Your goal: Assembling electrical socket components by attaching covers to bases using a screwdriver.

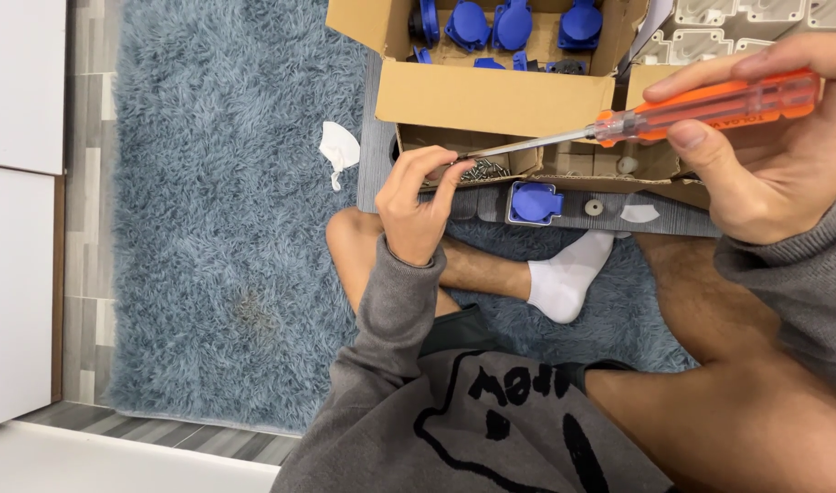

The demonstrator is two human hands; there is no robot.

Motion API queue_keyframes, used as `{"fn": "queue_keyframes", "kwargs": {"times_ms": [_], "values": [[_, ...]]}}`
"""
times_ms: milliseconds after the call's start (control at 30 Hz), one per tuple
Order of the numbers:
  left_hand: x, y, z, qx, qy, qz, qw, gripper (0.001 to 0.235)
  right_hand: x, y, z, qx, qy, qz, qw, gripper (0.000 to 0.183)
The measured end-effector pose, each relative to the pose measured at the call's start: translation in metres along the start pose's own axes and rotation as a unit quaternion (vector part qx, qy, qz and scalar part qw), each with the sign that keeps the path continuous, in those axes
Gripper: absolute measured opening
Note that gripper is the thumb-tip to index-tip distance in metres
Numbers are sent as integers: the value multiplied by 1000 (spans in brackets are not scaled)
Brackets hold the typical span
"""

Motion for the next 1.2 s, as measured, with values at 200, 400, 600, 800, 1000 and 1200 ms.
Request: {"fn": "queue_keyframes", "kwargs": {"times_ms": [200,400,600,800,1000,1200], "values": [[-1,2,-1,-3,-14,25,1000,26,2,-1,0,-8,-1,9,1000,50],[-12,5,-1,-10,-41,28,999,25,-1,1,-2,-2,-9,10,1000,50],[-20,4,-5,28,-54,6,998,26,10,2,-1,31,-12,-17,999,58],[-31,-21,-22,114,-109,-39,987,26,9,15,-25,61,-78,-37,994,75],[-42,-51,-46,193,-124,-29,973,60,22,6,-22,117,-54,-71,989,79],[-25,-75,-71,230,-122,0,966,65,27,-2,-16,151,-66,-73,984,71]]}}
Point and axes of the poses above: each hand's wrist, its own z-axis towards the middle knuckle, its own y-axis out of the back of the hand, x = y × z, the point moved 8 cm from there along z, towards the middle knuckle, and after that the axes turned 3 degrees about -y, right-handed, at the moved point
